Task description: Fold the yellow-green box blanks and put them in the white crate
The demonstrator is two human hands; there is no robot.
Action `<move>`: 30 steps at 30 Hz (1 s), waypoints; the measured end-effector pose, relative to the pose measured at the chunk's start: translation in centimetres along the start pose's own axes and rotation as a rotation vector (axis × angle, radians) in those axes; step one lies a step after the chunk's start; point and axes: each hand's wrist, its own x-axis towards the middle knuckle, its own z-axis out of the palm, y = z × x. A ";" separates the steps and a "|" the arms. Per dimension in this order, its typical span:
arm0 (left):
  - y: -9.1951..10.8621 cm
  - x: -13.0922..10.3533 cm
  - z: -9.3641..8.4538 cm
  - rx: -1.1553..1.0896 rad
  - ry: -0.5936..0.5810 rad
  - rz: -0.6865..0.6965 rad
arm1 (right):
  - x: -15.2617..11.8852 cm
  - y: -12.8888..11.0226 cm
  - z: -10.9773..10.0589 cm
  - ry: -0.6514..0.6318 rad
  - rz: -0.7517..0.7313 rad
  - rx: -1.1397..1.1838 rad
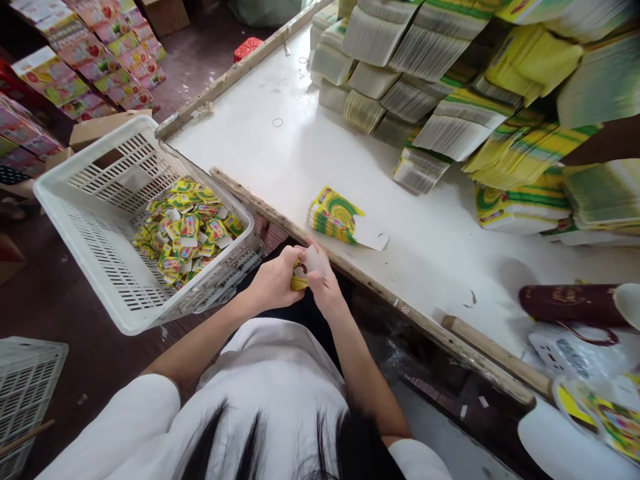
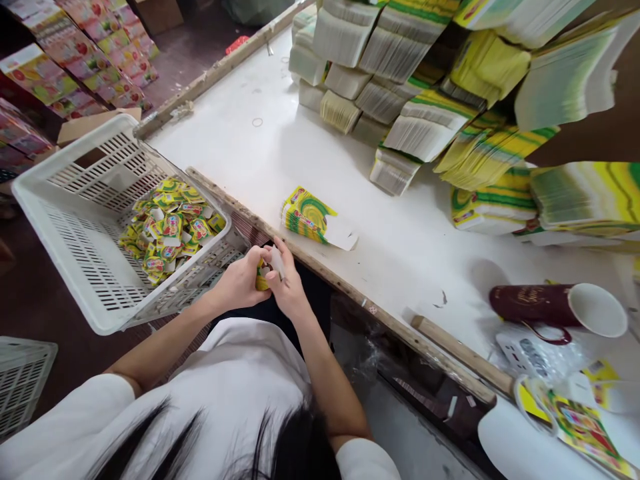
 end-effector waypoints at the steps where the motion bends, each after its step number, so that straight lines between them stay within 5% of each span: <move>1: -0.2 0.2 0.1 -0.041 -0.016 0.004 | -0.2 -0.1 0.2 -0.016 -0.046 -0.063; 5: -0.8 0.8 0.2 -0.115 0.097 -0.016 | -0.4 0.1 0.5 -0.007 -0.248 -0.347; 10: -0.9 0.0 -0.9 -0.174 0.217 -0.383 | 0.3 1.0 -0.8 0.293 -0.241 -0.342; 16: -0.7 -0.3 -2.5 -0.645 0.257 -0.442 | 0.2 0.4 -1.6 0.143 -0.406 -0.626; 22: -0.3 0.3 -2.9 -0.773 0.429 -0.515 | 0.4 -0.9 -2.8 -0.070 -0.464 -0.630; 27: 0.0 0.5 -2.8 -0.704 0.366 -0.468 | 0.6 0.0 -1.2 0.173 -0.383 -0.509; 30: -1.2 -0.2 -4.6 -0.522 0.405 -0.475 | 1.2 0.0 -0.7 0.124 -0.313 -0.510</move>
